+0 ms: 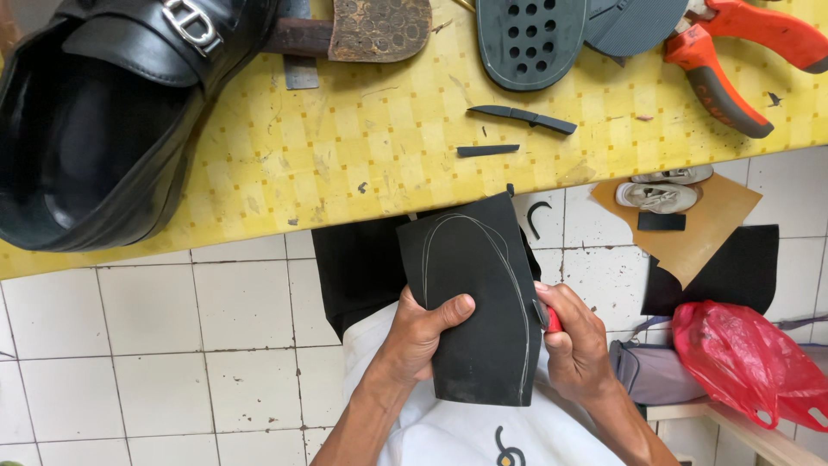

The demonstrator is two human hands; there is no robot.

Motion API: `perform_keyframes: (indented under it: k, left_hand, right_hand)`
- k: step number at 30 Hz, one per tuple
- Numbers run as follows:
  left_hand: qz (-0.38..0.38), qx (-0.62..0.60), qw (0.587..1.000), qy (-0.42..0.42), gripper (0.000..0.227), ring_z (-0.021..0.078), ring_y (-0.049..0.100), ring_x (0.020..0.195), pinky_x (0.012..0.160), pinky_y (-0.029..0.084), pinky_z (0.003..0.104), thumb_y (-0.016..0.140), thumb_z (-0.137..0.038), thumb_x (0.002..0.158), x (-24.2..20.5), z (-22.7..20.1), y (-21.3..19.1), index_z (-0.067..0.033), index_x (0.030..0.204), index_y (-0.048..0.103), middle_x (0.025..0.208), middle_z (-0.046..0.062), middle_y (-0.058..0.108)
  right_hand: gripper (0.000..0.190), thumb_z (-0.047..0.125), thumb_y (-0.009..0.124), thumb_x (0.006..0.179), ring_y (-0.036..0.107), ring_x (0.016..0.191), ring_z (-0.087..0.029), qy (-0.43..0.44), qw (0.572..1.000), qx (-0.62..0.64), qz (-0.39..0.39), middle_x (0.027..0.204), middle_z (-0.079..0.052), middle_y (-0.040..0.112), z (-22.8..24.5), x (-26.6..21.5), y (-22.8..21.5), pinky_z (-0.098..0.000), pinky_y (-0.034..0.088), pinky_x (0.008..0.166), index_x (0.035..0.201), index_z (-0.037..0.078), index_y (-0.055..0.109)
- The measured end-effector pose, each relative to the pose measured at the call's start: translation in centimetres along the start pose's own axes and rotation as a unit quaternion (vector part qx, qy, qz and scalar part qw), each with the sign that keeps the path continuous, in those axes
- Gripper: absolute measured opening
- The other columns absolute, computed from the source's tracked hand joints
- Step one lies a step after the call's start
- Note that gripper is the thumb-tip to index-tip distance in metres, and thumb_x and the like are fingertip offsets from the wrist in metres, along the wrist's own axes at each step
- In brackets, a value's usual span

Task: The person cuts a piece of black shoe material using a utility knife, following a white outline. They then place the cut piece onto a larger sheet of material and use a thin stick to trace the shape. The person continues cutting another piece of material while a small dog briefly enters the frame.

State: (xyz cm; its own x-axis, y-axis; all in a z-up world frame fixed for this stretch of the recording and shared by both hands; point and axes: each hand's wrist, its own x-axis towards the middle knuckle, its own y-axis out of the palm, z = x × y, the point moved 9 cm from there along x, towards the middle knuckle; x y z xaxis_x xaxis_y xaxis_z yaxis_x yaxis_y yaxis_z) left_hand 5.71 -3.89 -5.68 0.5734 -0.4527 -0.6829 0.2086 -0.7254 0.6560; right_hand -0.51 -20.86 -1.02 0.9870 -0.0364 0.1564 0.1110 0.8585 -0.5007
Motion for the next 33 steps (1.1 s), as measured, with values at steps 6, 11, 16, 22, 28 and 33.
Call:
perform_keyframes:
  k: [6, 11, 16, 22, 28, 33]
  left_hand:
    - [-0.006, 0.01, 1.0, -0.01, 0.068, 0.0349, 0.071, 0.11, 0.092, 0.061, 0.051, 0.086, -0.015, 0.067, -0.1, -0.4, 0.2, 0.0008, 0.129, 0.062, 0.12, 0.021, 0.072]
    - [-0.02, 0.012, 0.999, -0.028, 0.074, 0.0351, 0.07, 0.109, 0.091, 0.061, 0.051, 0.086, -0.016, 0.064, -0.1, -0.3, 0.0, 0.0025, 0.131, 0.061, 0.121, 0.021, 0.071]
    - [-0.008, 0.023, 1.0, -0.015, 0.073, 0.0352, 0.07, 0.112, 0.094, 0.061, 0.052, 0.087, -0.015, 0.065, 0.0, -0.8, 0.0, 0.0012, 0.132, 0.061, 0.122, 0.021, 0.071]
    - [-0.007, 0.034, 0.999, -0.022, 0.073, 0.0352, 0.071, 0.108, 0.091, 0.062, 0.05, 0.088, -0.016, 0.063, 0.2, -0.9, -0.4, 0.0015, 0.129, 0.062, 0.118, 0.022, 0.072]
    - [0.059, 0.022, 0.998, -0.014, 0.077, 0.0334, 0.072, 0.105, 0.088, 0.063, 0.048, 0.094, -0.02, 0.062, -0.9, -0.5, 0.3, -0.0022, 0.129, 0.06, 0.115, 0.02, 0.072]
    - [0.007, -0.003, 1.0, 0.002, 0.071, 0.0357, 0.071, 0.103, 0.087, 0.062, 0.049, 0.088, -0.018, 0.065, 0.7, -1.3, 0.2, 0.0004, 0.128, 0.061, 0.115, 0.022, 0.072]
  right_hand:
    - [0.059, 0.046, 0.032, 0.11, 0.041, 0.069, -0.016, -0.001, 1.0, -0.01, 0.018, 0.08, -0.004, 0.045, -0.6, 0.4, 0.0, -0.0312, 0.036, 0.063, 0.139, 0.0, 0.053]
    - [0.06, 0.046, 0.03, 0.11, 0.041, 0.069, -0.016, -0.002, 1.0, -0.019, 0.015, 0.079, -0.004, 0.043, -0.9, 0.9, 0.0, -0.0312, 0.035, 0.063, 0.139, -0.001, 0.054]
    - [0.061, 0.047, 0.03, 0.11, 0.051, 0.075, -0.019, 0.001, 0.999, -0.014, 0.029, 0.092, -0.008, 0.057, -1.1, 1.8, 0.3, -0.0322, 0.043, 0.067, 0.137, -0.001, 0.055]
    - [0.063, 0.049, 0.029, 0.108, 0.045, 0.07, -0.017, 0.0, 0.999, -0.029, 0.035, 0.081, -0.004, 0.047, -1.3, 2.5, 0.4, -0.031, 0.039, 0.063, 0.138, 0.001, 0.055]
    - [0.052, 0.038, 0.038, 0.106, 0.053, 0.074, -0.018, -0.014, 1.0, -0.021, 0.016, 0.089, -0.008, 0.058, 1.2, 0.6, -1.1, -0.0318, 0.045, 0.068, 0.135, -0.002, 0.055]
    - [0.056, 0.041, 0.039, 0.104, 0.053, 0.072, -0.017, -0.008, 0.999, -0.037, 0.032, 0.086, -0.006, 0.054, 0.5, 3.0, -1.3, -0.0297, 0.045, 0.066, 0.137, -0.001, 0.056]
